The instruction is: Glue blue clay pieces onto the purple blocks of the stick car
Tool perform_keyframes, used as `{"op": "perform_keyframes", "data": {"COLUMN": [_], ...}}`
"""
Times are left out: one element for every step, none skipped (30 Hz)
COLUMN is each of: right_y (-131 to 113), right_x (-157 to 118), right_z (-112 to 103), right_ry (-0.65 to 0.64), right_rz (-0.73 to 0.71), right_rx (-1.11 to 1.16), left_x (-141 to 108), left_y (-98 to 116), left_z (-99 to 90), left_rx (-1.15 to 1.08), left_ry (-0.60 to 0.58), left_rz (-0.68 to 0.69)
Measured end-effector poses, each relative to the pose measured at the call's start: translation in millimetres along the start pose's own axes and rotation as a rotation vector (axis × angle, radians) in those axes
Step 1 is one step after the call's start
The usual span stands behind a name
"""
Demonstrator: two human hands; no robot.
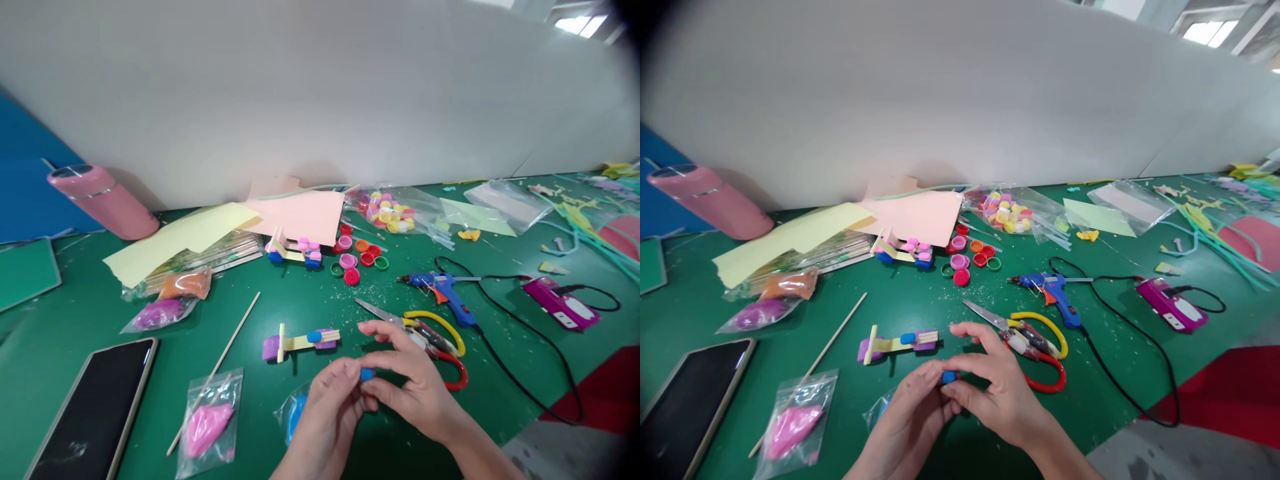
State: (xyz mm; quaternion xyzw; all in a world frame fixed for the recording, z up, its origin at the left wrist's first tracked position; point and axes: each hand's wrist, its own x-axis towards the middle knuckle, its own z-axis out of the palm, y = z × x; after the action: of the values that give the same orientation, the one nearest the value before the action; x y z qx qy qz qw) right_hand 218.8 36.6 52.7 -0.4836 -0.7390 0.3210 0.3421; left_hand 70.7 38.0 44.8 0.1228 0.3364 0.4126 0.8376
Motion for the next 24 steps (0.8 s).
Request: {"op": "perform_keyframes", "data": {"right_y": [1, 2, 2, 3, 4, 4, 4, 4, 4, 3, 3, 3, 4, 4, 4, 5, 5, 6, 6, 6, 5, 5, 5, 5], "right_x": [0, 0, 0, -1, -1, 0, 0, 0, 0, 0, 0, 1, 1, 1, 1, 1, 1, 1, 1, 1, 1, 1, 2, 2], "right_z": [1, 2, 2, 3, 3, 4, 4, 4, 5, 5, 6, 7, 8, 9, 10, 11, 12, 13, 13, 13, 13, 13, 13, 13], "right_ry": [0.007, 0.011, 0.013, 0.015, 0.016, 0.016, 0.015, 0.015, 0.018, 0.020, 0.026, 0.033, 0.042, 0.048, 0.053, 0.059, 0.066, 0.074, 0.080, 0.080, 0.079, 0.073, 0.064, 0.058], "right_rz": [0.003, 0.005, 0.005, 0.001, -0.004, -0.010, -0.017, -0.024, -0.031, -0.037, -0.042, -0.042, -0.038, -0.030, -0.020, -0.010, -0.003, -0.001, -0.002, -0.004, -0.006, -0.007, -0.007, -0.006], "right_rx": [0.002, 0.002, 0.000, -0.002, -0.005, -0.009, -0.016, -0.025, -0.032, -0.038, -0.037, -0.032, -0.020, -0.005, 0.011, 0.024, 0.036, 0.045, 0.051, 0.054, 0.056, 0.056, 0.055, 0.054], "left_x": [0, 0, -1, -1, -2, -2, -2, -2, -2, -2, -2, -2, -2, -2, -2, -2, -2, -2, -3, -3, -3, -3, -4, -4], "left_y": [0, 0, 0, 0, 0, 0, 0, 1, 1, 2, 2, 3, 3, 3, 3, 3, 3, 2, 2, 1, 1, 1, 0, 0], "left_z": [0.0, 0.1, 0.3, 0.6, 1.1, 1.7, 2.3, 2.9, 3.4, 3.7, 3.8, 3.7, 3.6, 3.3, 3.1, 3.0, 2.9, 3.0, 3.2, 3.4, 3.6, 3.8, 3.9, 3.8], "left_rx": [0.020, 0.044, 0.069, 0.093, 0.120, 0.155, 0.197, 0.247, 0.301, 0.355, 0.403, 0.440, 0.464, 0.477, 0.481, 0.477, 0.465, 0.444, 0.421, 0.399, 0.384, 0.376, 0.377, 0.385], "left_ry": [0.006, 0.016, 0.029, 0.045, 0.065, 0.088, 0.106, 0.123, 0.137, 0.149, 0.159, 0.170, 0.184, 0.202, 0.217, 0.225, 0.226, 0.222, 0.215, 0.208, 0.205, 0.208, 0.216, 0.224], "left_rz": [0.004, 0.007, 0.013, 0.023, 0.041, 0.067, 0.099, 0.134, 0.169, 0.201, 0.225, 0.242, 0.250, 0.249, 0.241, 0.227, 0.214, 0.203, 0.194, 0.189, 0.188, 0.189, 0.196, 0.204]}}
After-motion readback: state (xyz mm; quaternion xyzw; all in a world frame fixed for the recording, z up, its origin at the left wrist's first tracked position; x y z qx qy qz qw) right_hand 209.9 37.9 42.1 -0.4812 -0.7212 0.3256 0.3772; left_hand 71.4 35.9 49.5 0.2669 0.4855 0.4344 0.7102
